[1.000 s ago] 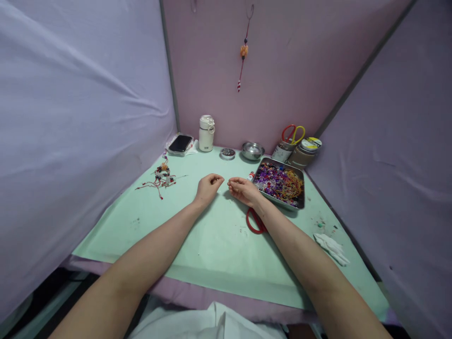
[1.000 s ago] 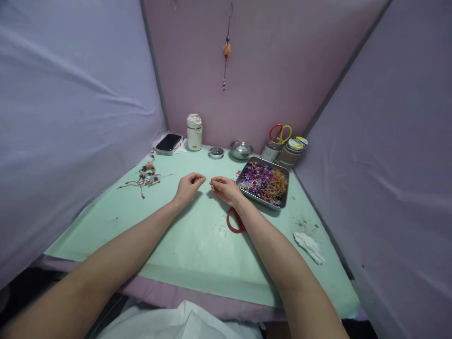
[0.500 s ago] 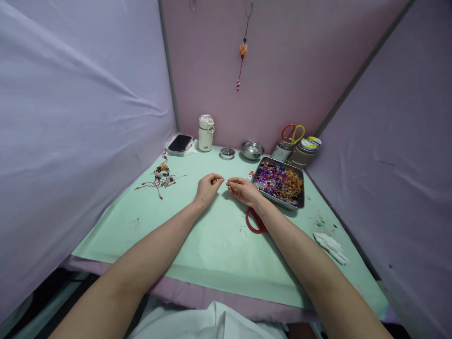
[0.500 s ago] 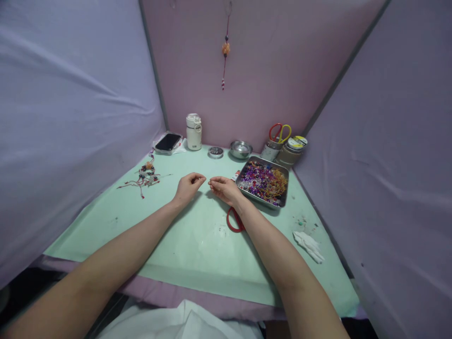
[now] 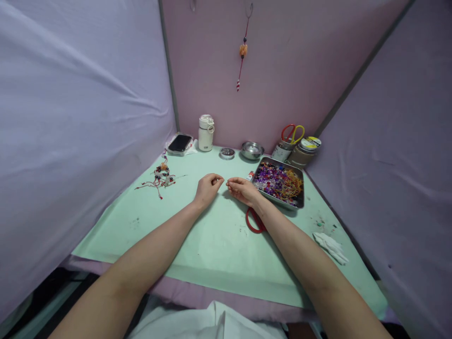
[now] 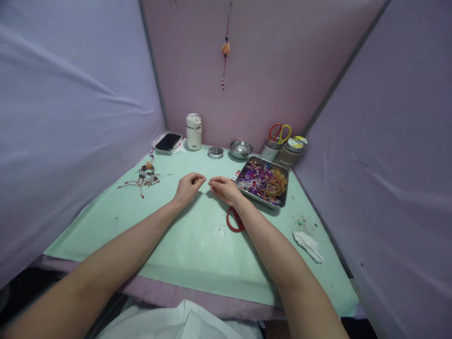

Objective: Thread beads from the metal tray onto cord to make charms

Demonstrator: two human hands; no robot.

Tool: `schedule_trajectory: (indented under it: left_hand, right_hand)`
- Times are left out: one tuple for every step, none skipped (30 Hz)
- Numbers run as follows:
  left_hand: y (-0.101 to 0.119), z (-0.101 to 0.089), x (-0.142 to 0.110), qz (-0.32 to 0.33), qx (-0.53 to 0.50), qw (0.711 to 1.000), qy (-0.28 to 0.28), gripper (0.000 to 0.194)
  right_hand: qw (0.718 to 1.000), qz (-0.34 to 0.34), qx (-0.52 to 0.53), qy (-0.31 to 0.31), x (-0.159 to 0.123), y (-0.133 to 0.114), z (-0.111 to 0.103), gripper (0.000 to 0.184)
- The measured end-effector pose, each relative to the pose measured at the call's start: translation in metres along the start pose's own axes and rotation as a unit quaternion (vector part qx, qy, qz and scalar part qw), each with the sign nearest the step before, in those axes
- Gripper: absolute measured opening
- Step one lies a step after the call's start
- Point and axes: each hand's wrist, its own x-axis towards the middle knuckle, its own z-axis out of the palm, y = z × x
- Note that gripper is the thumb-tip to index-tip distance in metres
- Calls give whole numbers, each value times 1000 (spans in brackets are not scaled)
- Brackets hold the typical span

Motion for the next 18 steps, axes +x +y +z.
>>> schedule_trajectory:
  left_hand:
    - [0,0,0,-1,-1,1000,-1,14]
    - [0,0,0,-2,-1,1000,-1,14]
    - [0,0,0,-3,-1,1000,-2,14]
    - [0,0,0,-4,0,1000,-1,14]
    - [0,0,0,-5,0,1000,0,14]
    - [0,0,0,-5,0,1000,0,14]
    - [0,0,0,-4,0,1000,0,14]
    - [1,0,0,-3,1,1000,-1,14]
    - [1,0,0,-1,1,1000,-3,14]
    - [1,0,0,1,2,1000,-6,14]
    - [1,0,0,1,3,1000,-8,15]
    - [1,0,0,1,5,1000,-12,15]
    - [2,0,0,1,7,1000,-15,15]
    - [2,0,0,1,8,1000,-18,16]
    - [1,0,0,1,9,1000,-21,16]
    - [1,0,0,0,9,1000,-25,17]
    - [1,0,0,-2,8,1000,-29,17]
    - [0,0,-1,-6,6,999,-33,18]
  right_hand:
    - [1000,0,1,0,0,0,0,23]
    - [1000,-1,1,0,0,0,0,23]
    - [1000,-1,1,0,0,-1,0,23]
    - [1000,0,0,-1,0,-1,0,23]
    - [1000,1,0,-1,0,-1,0,23]
    - [1000,1,-1,-1,0,-1,0,23]
    - [1000,1,-1,-1,0,-1,0,23]
    - [1000,1,-1,-1,0,-1,0,24]
    - [1000,1,-2,-2,0,-1,0,24]
    - [1000,1,-3,-2,-1,-1,0,25]
    - [1000,0,-4,-3,-1,0,0,25]
    - [1000,0,-5,-2,-1,-1,0,26]
    - [1000,-1,-7,-2,-2,-1,1,27]
    - [1000,-2,-10,-2,-2,-1,1,28]
    - [1000,-4,-13,-1,-3,-1,2,28]
    - [1000,-6,-18,0,-3,-1,3,29]
    - [1000,-8,-25,3,-4,-1,4,30]
    - [999,-13,-34,6,-4,-1,5,31]
